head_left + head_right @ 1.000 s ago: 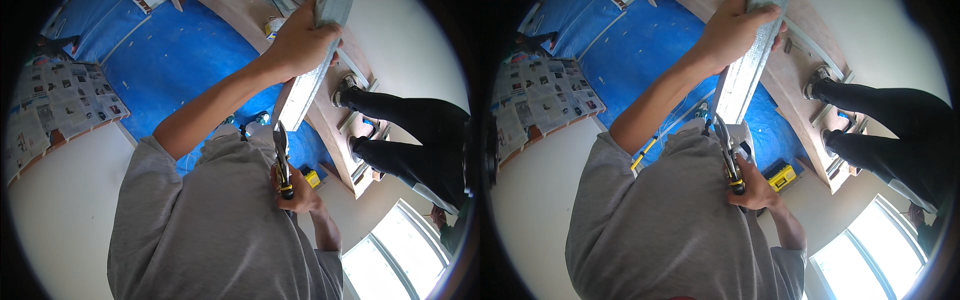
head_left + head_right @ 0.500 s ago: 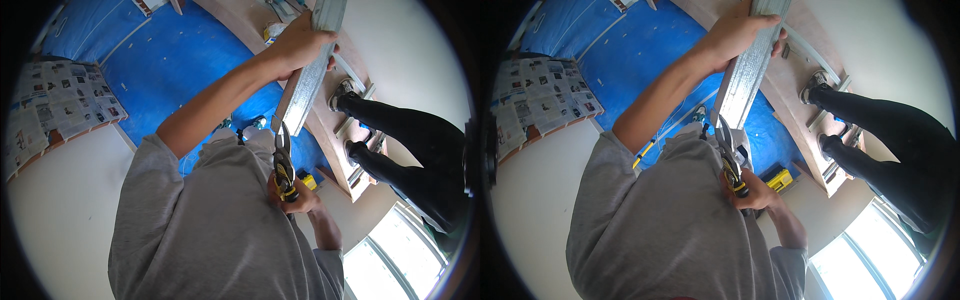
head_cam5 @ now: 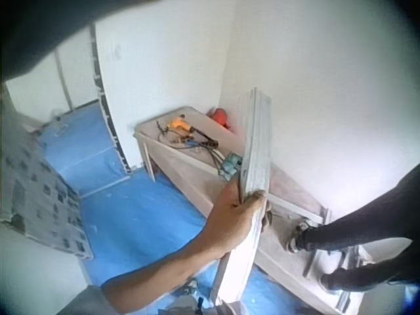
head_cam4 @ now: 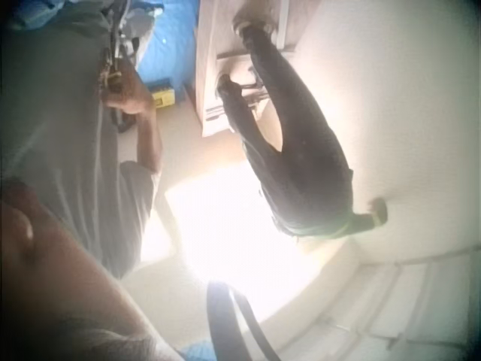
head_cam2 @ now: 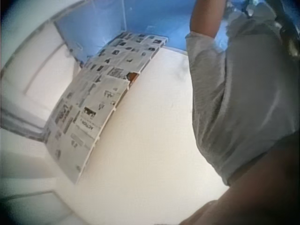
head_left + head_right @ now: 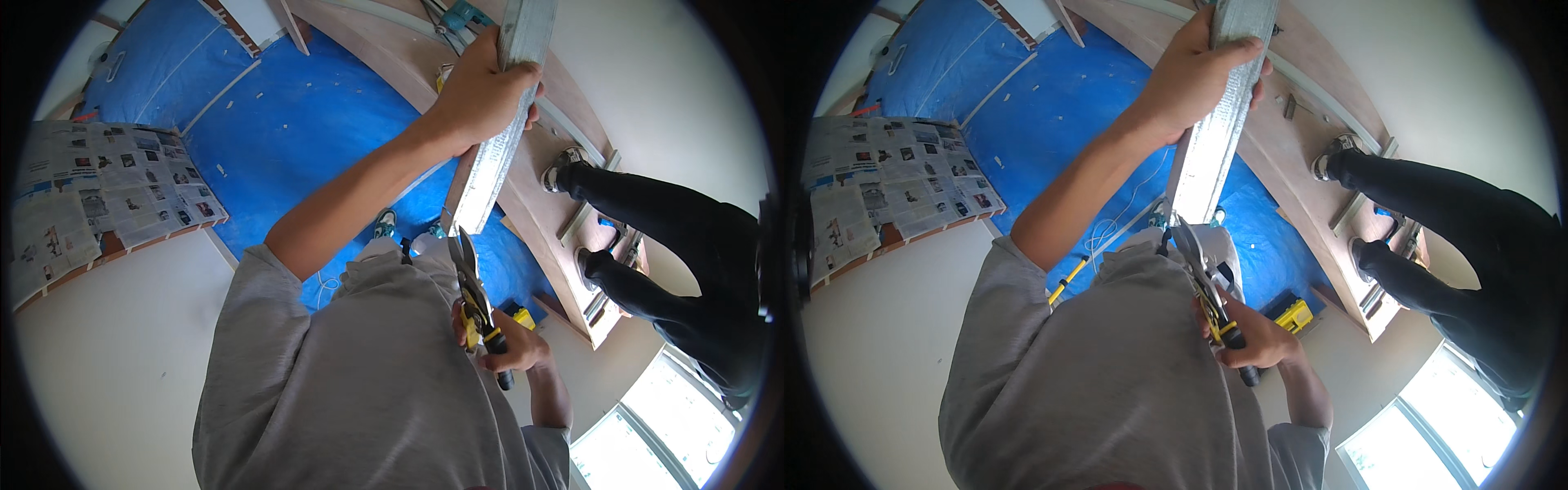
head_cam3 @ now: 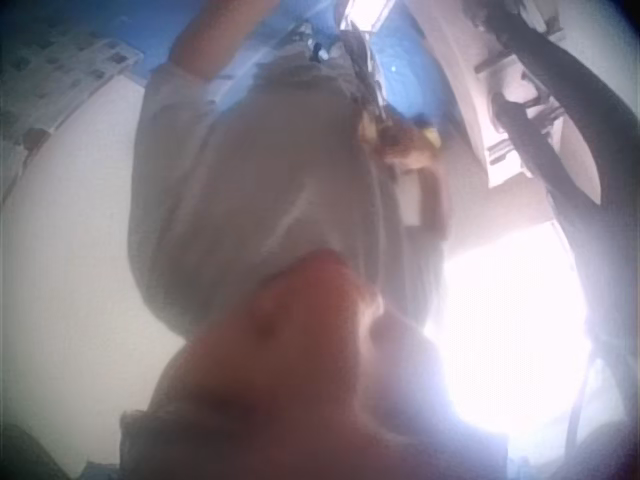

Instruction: The person uses tin snips to cut a long metal profile into shorter segments on a workbench. They repeatedly position the profile, cut it, and place the cut pieces aside while another person works nearby.

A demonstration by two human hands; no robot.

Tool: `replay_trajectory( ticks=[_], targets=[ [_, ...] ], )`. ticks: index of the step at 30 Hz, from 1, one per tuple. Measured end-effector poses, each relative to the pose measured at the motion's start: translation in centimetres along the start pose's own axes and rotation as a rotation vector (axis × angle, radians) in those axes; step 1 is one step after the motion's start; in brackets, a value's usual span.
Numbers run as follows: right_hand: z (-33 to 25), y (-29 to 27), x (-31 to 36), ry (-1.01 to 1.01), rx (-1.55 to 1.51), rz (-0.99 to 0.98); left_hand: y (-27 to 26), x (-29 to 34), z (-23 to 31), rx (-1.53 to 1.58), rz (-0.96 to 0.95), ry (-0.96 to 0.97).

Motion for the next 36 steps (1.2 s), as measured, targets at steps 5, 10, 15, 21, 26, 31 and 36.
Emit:
replay_trajectory(
  ticks=[5,10,15,21,26,31,36],
  targets=[
    [-0.1,0.0,-0.2,-0.006,0.083,-0.021,-0.4,-1.0,0.2,0.078,-0.036,-0.050],
    [0.1,0.3,-0.1,0.049,0.185,0.033,-0.6,-0.4,0.6,0.142,-0.091,-0.066],
    [-0.7,0.8,-0.1,-0.055,0.180,0.023,-0.4,-0.1,1.5,0.259,-0.128,-0.136],
    [-1.3,0.7,0.2,-0.026,0.095,-0.063,-0.1,0.1,1.4,0.211,-0.085,-0.167],
    [-1.8,1.3,-0.2,-0.051,0.008,-0.077,0.1,0.2,1.2,0.145,-0.104,-0.149],
    [-1.2,1.4,-0.1,-0.001,-0.040,-0.086,-1.2,0.2,1.5,0.197,-0.060,-0.089],
    [-1.5,1.0,0.0,-0.025,-0.054,-0.054,-1.1,0.4,1.0,0.210,-0.058,-0.104]
  ],
)
Point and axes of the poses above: each hand's wrist, its own x-axis away from the middle knuckle, its own y-axis out of the palm, z = x × y, the point moved 8 cm from there along -x, towards the middle knuckle, and after that the axes turned 5 degrees about -z, right-handed, at the moved point
